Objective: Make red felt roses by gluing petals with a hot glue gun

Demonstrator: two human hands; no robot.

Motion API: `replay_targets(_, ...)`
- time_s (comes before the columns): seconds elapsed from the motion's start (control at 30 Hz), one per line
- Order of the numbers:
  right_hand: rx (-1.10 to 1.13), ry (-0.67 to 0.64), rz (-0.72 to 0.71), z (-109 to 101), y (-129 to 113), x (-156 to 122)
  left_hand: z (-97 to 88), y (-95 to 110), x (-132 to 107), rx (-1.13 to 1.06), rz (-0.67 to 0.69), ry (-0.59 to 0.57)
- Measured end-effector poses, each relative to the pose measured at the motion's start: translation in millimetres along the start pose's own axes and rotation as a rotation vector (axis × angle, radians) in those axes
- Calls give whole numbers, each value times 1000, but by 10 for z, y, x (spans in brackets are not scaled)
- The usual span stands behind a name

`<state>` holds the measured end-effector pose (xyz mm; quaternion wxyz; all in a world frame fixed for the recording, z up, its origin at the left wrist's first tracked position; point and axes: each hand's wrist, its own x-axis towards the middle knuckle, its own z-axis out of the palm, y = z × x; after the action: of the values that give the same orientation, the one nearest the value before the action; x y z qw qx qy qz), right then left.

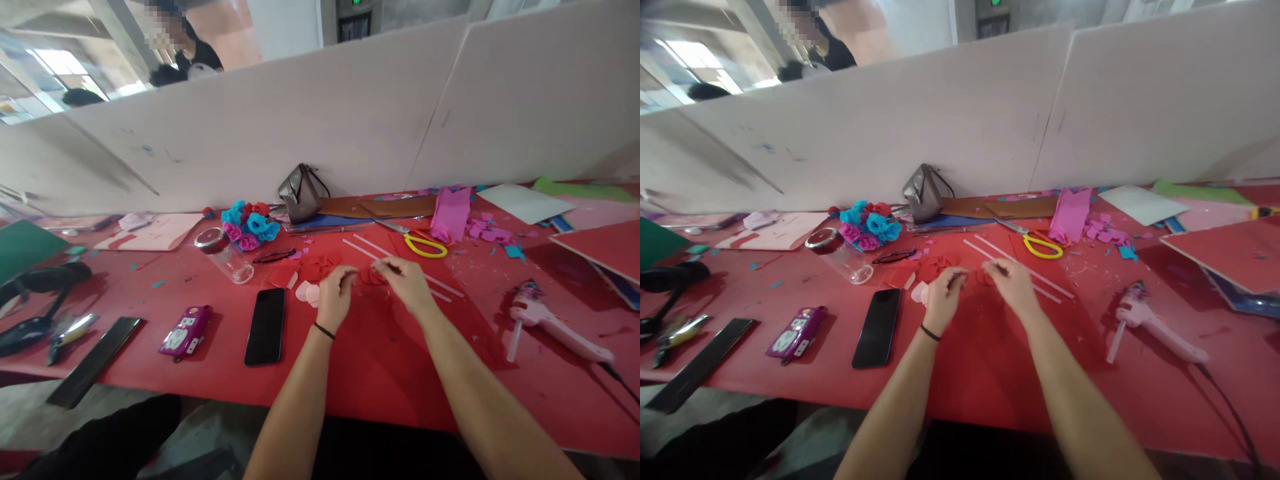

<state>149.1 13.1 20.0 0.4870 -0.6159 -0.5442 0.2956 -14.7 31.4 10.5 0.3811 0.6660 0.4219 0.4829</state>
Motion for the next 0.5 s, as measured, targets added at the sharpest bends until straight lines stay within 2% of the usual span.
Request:
replay_targets(0.03, -140, -20, 11, -78, 24, 13, -18, -14, 15, -67, -57, 50)
replay_targets(0.1, -399, -160, 35, -230, 77, 32, -60, -34, 53, -265, -188, 110)
replay_targets(0.17, -572, -321, 60, -330, 109, 31, -99, -33, 85, -467, -280, 116)
replay_targets(0.23, -666, -410, 76, -363, 111, 16, -124, -17, 102, -609, -334, 92)
replay_targets(0.33, -724, -442, 54, -338, 90, -3, -134, 7, 100, -698, -397, 51)
replay_targets(0.5, -682, -434, 20, -295, 75, -11, -114, -2, 85, -736, -435, -11)
